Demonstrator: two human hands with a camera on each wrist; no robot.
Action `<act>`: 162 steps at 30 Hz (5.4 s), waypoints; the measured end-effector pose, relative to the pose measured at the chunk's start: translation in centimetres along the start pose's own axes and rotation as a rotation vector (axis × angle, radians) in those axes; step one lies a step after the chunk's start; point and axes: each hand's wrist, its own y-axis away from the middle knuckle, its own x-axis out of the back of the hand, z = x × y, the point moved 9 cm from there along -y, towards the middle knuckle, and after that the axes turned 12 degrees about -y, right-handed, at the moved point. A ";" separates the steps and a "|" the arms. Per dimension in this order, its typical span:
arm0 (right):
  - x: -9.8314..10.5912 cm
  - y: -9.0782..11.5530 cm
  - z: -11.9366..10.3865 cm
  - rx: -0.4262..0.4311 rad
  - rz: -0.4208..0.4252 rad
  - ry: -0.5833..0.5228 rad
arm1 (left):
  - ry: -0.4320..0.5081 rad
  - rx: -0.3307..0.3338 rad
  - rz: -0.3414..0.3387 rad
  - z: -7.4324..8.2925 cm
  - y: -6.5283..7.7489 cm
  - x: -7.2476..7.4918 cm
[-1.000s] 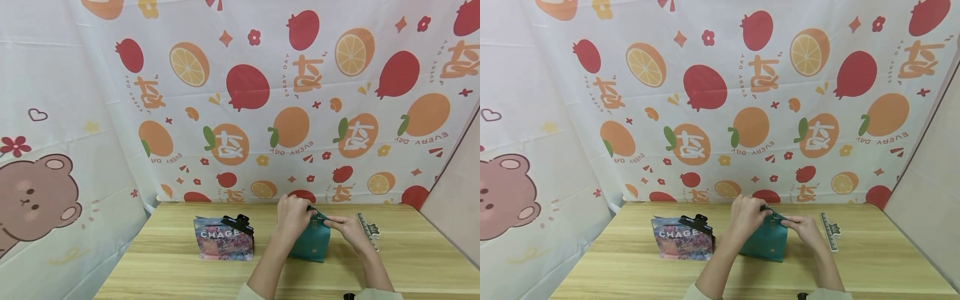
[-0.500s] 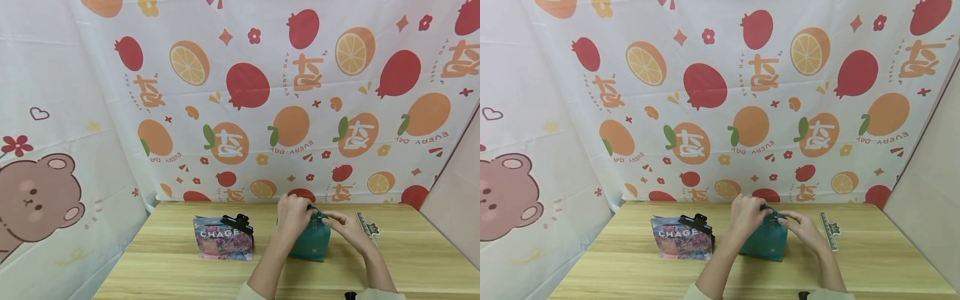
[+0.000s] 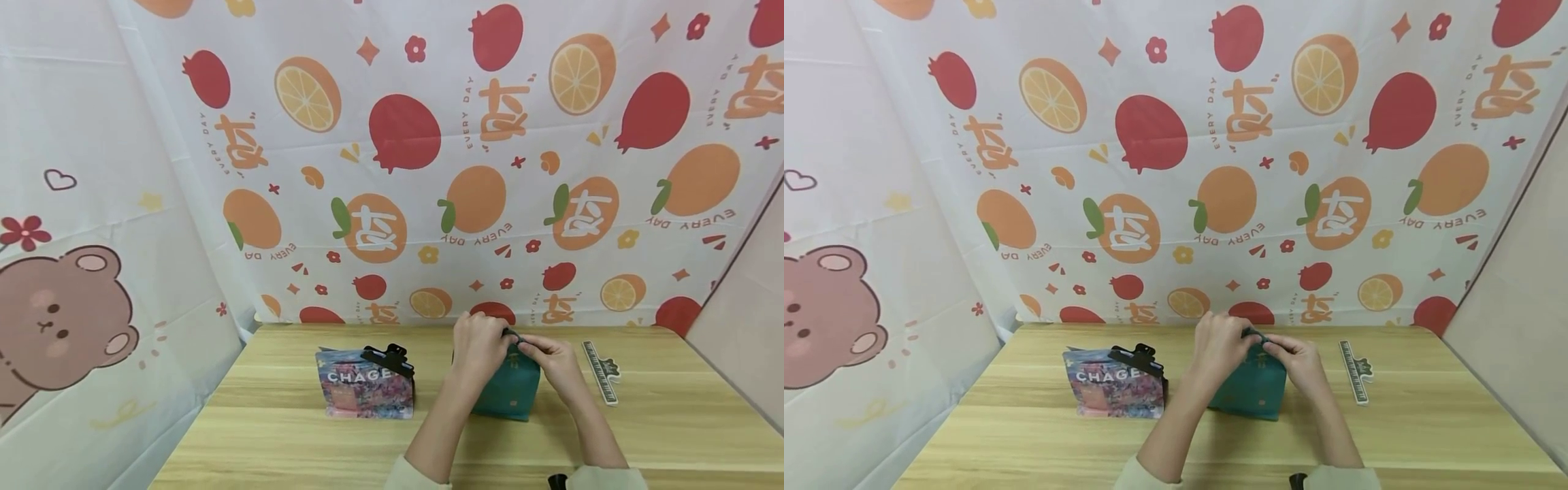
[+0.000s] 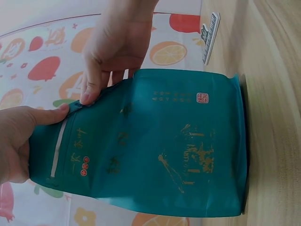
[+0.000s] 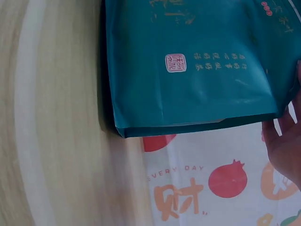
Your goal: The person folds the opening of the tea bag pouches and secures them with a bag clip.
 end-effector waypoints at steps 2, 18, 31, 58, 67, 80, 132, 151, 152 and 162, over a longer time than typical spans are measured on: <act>0.0 0.0 -0.1 0.020 0.025 0.000 | 0.000 0.002 0.002 0.0 0.0 0.0; -0.8 0.1 -1.1 0.058 -0.073 -0.010 | 0.012 0.007 -0.007 -0.2 -0.1 -0.1; -0.1 -0.2 -1.2 0.113 0.162 -0.075 | 0.062 -0.037 -0.106 -0.4 -1.0 -0.4; -0.2 0.1 -1.2 0.137 0.141 -0.205 | 0.127 -0.042 -0.227 -0.7 -1.1 -1.8; -0.6 0.1 -1.8 0.209 0.065 -0.200 | 0.113 0.001 -0.254 -1.0 -1.2 -2.0; -0.6 0.3 -1.8 0.197 0.035 -0.164 | 0.128 0.043 -0.245 -1.0 -1.1 -1.8; 2.6 0.3 2.5 -0.072 -0.064 0.121 | 0.135 0.049 -0.159 -1.0 -0.5 -1.1; 0.7 -0.2 0.4 -0.107 -0.144 0.114 | 0.135 0.057 -0.155 -0.8 -1.0 -1.6; 0.5 -0.3 0.3 -0.106 -0.131 0.099 | 0.133 0.059 -0.157 -0.8 -1.1 -1.7; -0.7 -0.6 -1.0 -0.011 0.003 0.019 | 0.117 0.050 -0.133 -0.7 -1.0 -1.5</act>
